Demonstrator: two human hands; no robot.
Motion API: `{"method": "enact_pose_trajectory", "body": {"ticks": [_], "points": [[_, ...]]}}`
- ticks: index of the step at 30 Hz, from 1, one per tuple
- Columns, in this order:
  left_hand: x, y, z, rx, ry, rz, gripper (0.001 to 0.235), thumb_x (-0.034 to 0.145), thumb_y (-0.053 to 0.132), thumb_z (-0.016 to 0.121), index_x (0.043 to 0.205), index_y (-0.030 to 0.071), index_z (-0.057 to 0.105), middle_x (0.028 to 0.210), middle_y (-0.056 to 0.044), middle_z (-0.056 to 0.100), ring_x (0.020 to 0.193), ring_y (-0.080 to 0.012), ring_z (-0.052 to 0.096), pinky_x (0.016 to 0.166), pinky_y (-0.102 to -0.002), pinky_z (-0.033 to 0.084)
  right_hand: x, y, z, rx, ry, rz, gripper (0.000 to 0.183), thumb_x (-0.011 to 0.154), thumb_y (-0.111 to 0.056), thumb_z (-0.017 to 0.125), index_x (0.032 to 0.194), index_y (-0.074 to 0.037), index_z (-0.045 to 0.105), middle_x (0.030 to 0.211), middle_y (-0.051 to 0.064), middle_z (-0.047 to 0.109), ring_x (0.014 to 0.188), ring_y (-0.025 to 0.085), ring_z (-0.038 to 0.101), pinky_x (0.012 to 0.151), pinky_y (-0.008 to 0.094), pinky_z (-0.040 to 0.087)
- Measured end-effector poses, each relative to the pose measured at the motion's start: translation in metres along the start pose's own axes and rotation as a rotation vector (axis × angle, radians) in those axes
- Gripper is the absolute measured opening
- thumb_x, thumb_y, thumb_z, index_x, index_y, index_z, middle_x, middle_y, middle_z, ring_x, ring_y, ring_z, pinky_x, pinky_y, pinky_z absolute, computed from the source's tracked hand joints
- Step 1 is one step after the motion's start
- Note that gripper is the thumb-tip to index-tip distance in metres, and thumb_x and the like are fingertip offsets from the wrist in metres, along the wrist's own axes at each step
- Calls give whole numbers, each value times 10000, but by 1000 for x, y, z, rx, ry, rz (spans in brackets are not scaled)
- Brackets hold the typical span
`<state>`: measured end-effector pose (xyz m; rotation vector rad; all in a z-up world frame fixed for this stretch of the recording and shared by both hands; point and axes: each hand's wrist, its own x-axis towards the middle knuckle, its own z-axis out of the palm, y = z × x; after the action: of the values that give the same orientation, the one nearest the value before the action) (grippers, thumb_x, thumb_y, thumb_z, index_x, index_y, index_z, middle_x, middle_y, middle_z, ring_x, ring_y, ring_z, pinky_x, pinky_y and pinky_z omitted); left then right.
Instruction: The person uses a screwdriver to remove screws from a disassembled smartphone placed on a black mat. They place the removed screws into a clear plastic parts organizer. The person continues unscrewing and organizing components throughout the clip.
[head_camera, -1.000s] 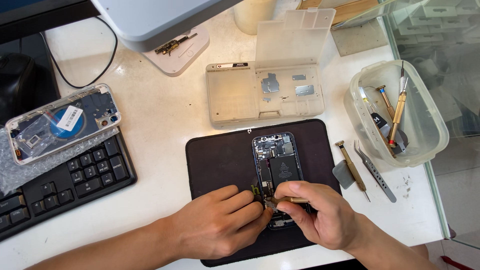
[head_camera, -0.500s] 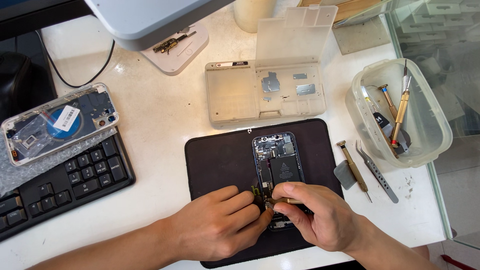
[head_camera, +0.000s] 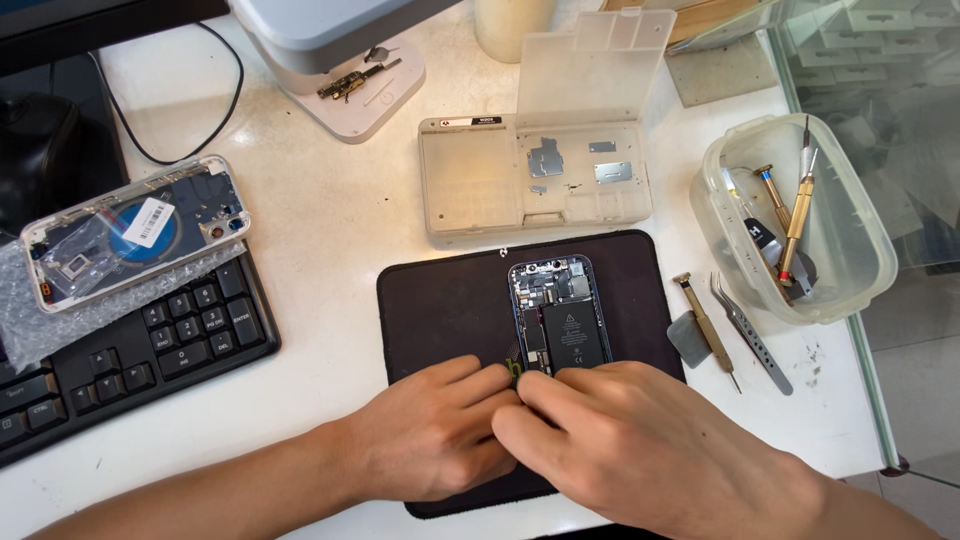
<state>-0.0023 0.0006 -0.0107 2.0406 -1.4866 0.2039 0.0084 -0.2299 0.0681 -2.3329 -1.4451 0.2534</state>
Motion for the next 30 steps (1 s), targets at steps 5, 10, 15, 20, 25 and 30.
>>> {"method": "enact_pose_trajectory", "body": {"ticks": [5,10,15,20,25,30], "points": [[1,1,1,37,-5,11,187,827,166,781,702,83,669,759,-36,554,806,-202,552,666,-344,433,10,-5,-21,258,-246,119,311,755,-129,754,951,-8,545,853,87,526,718,193,595,587,350,513],[0,2,0,26,87,29,83,784,164,765,796,90,730,841,-69,617,921,-235,612,763,-362,493,14,-9,-13,0,-18,137,122,887,-52,662,975,-28,580,894,74,565,818,210,623,715,375,537],[1,3,1,3,17,-30,144,853,159,806,883,25,760,865,-69,659,872,-208,610,716,-352,489,8,-10,-15,24,-1,117,358,769,19,640,1123,61,602,966,133,613,863,243,656,720,372,556],[3,4,1,26,66,-17,183,829,184,793,899,22,744,920,-104,698,953,-237,662,724,-353,501,9,-8,-13,-126,188,40,356,909,-156,692,1179,45,575,1131,155,646,1057,281,662,900,384,557],[0,4,2,35,59,-29,225,884,184,777,1035,17,778,923,-86,701,915,-208,656,748,-336,515,1,-3,-16,8,9,94,527,802,-35,637,1314,82,592,1167,187,652,1079,275,662,887,378,562],[3,4,1,35,7,-34,151,886,183,786,906,39,744,851,-76,670,879,-221,636,713,-352,504,-1,-1,-11,-65,101,106,467,916,-187,688,1303,55,588,1165,177,649,1053,286,667,852,392,561]]}}
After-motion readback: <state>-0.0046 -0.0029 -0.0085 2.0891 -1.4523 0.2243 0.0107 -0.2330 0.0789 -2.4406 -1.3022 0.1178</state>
